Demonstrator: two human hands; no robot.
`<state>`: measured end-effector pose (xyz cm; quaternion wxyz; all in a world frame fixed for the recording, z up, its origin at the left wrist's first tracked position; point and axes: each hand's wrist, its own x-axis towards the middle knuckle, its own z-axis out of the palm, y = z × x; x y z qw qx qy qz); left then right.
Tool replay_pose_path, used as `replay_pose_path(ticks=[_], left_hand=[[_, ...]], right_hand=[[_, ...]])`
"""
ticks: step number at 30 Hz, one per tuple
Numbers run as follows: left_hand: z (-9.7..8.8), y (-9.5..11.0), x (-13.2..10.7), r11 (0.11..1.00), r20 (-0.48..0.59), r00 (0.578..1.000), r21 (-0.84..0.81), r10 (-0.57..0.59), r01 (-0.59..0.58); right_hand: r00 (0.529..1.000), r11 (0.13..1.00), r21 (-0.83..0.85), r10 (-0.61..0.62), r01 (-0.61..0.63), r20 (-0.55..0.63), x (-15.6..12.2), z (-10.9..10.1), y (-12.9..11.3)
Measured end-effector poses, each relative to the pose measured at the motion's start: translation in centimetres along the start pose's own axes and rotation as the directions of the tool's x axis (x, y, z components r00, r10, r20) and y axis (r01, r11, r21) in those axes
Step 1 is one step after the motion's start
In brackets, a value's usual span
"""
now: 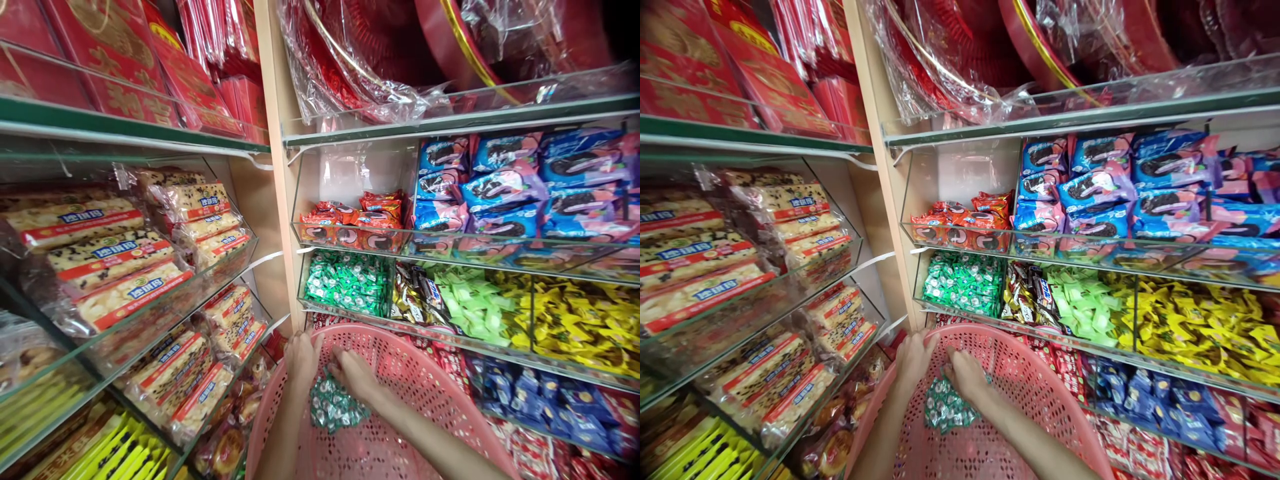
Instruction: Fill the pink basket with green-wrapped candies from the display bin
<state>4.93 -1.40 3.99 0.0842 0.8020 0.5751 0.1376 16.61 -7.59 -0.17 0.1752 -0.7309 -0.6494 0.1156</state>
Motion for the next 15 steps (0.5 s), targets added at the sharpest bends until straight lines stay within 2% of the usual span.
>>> replay_pose_path(ticks=[5, 9, 12, 15], left_hand=[[0.5, -0.5, 0.2, 1.000, 0.001, 1.000, -0.017, 0.001, -0.001], [0.7, -0.7, 0.3, 1.000, 0.001, 1.000, -0.019, 0.000, 0.000], [0.6, -0.7, 0.2, 1.000, -0.009, 1.000, -0.027, 0.000, -0.001], [0.5, -0.7, 0.2, 0.999, -0.006, 1.000, -0.033, 0.002, -0.002]], right_hand=[[0.987, 0.995, 0.026, -0.087, 0.092, -0.133, 0.2, -5.8, -2.5], [0.951, 0.992, 0.034, -0.109, 0.124, -0.288, 2.7, -10.3, -3.6], [0.953, 0.993, -0.016, -0.119, 0.119, -0.279, 5.5, -11.7, -3.5], [0.964, 0.991, -0.085, -0.117, 0.099, -0.238, 7.7, -12.0, -3.4]])
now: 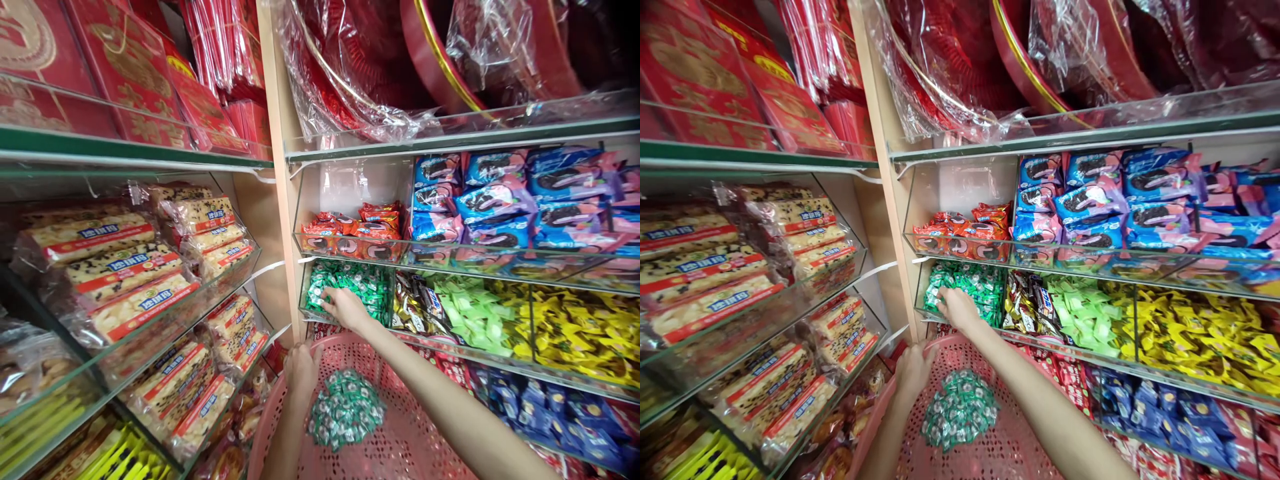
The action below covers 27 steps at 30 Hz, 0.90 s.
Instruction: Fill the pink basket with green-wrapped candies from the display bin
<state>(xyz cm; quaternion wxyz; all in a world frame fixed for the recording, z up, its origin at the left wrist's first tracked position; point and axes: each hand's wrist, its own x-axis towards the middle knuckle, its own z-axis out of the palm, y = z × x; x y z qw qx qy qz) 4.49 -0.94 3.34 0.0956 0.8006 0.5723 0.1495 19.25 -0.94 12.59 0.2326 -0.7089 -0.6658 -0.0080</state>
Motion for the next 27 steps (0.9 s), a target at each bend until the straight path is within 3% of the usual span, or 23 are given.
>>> replay_pose_path(ticks=[9, 17, 21, 27], left_hand=[[-0.1, 0.0, 0.1, 1.000, 0.007, 1.000, 0.017, -0.010, 0.010], [0.1, -0.1, 0.2, 1.000, 0.002, 1.000, 0.014, -0.010, 0.010], [0.0, 0.0, 0.1, 1.000, 0.009, 1.000, 0.015, -0.018, 0.018], [-0.2, 0.0, 0.1, 1.000, 0.012, 1.000, 0.015, -0.025, 0.025]], right_hand=[[0.998, 0.991, -0.126, 0.041, -0.035, 0.045, 1.2, 1.5, 0.0], [0.997, 0.984, -0.175, 0.042, -0.030, 0.063, 1.1, 1.4, 0.1], [0.996, 0.992, -0.114, 0.068, -0.061, 0.061, 1.4, 1.3, 0.1], [0.997, 0.992, 0.111, 0.062, -0.067, 0.048, 1.6, 1.2, 0.5]])
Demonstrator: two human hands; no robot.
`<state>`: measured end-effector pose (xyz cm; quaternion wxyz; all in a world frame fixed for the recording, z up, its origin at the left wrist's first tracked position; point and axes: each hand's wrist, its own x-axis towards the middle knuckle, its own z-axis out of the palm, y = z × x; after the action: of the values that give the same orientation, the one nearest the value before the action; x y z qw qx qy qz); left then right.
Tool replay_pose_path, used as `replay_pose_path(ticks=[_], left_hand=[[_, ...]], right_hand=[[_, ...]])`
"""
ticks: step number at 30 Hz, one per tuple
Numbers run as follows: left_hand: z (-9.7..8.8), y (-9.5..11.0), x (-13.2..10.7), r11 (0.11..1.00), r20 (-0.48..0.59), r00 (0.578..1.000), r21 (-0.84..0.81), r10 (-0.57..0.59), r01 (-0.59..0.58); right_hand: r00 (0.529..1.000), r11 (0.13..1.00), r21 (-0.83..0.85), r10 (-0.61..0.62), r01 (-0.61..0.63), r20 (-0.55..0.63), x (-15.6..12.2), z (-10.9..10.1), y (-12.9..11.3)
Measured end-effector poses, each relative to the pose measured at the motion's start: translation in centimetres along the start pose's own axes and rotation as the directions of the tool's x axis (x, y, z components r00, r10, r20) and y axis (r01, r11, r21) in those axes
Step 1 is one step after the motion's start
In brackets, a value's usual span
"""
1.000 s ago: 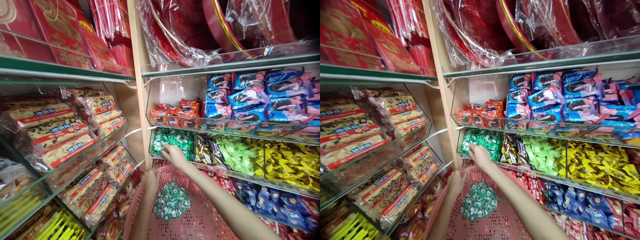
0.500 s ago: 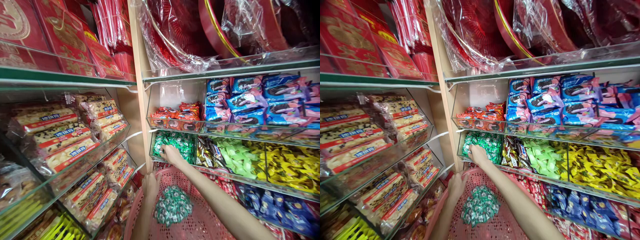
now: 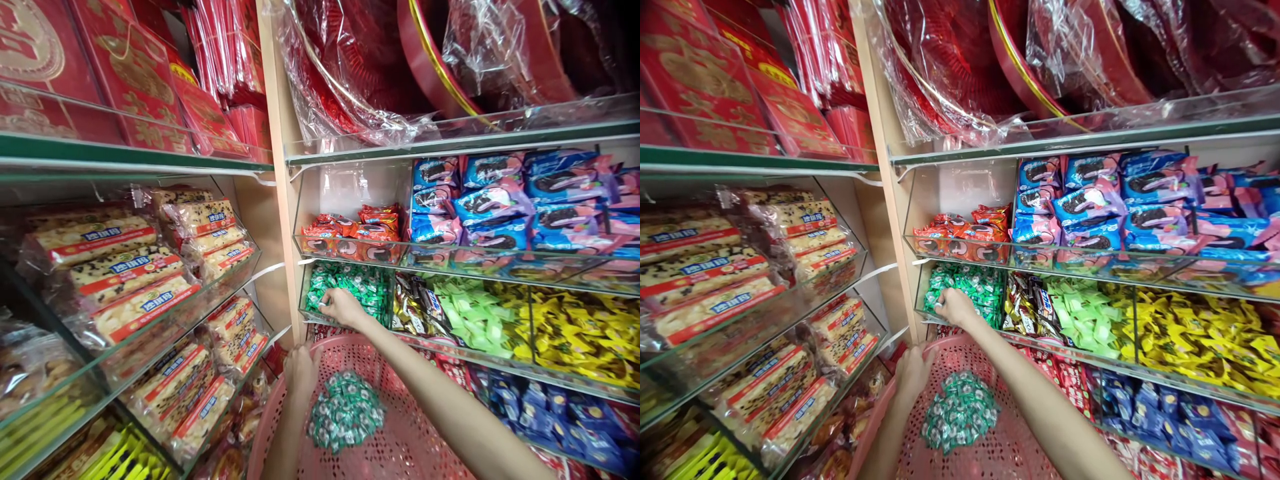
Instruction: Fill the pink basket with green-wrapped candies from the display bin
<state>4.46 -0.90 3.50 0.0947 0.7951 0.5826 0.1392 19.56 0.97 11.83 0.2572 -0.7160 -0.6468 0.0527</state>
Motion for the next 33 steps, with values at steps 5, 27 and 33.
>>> replay_pose_path(ticks=[5, 27, 33], left_hand=[[0.4, -0.2, 0.2, 1.000, -0.008, 1.000, -0.003, 0.006, -0.006], [0.7, -0.4, 0.3, 0.999, -0.024, 0.999, -0.030, 0.022, -0.023], [0.4, -0.2, 0.2, 1.000, -0.015, 1.000, -0.009, 0.019, -0.019]], right_hand=[[1.000, 0.990, 0.139, -0.005, 0.006, -0.010, 0.4, 0.2, 0.6], [0.937, 0.418, 0.839, 0.181, -0.348, 0.298, -0.1, -2.8, 0.1], [0.964, 0.412, 0.872, 0.099, -0.266, 0.247, -1.2, -3.4, -0.8]])
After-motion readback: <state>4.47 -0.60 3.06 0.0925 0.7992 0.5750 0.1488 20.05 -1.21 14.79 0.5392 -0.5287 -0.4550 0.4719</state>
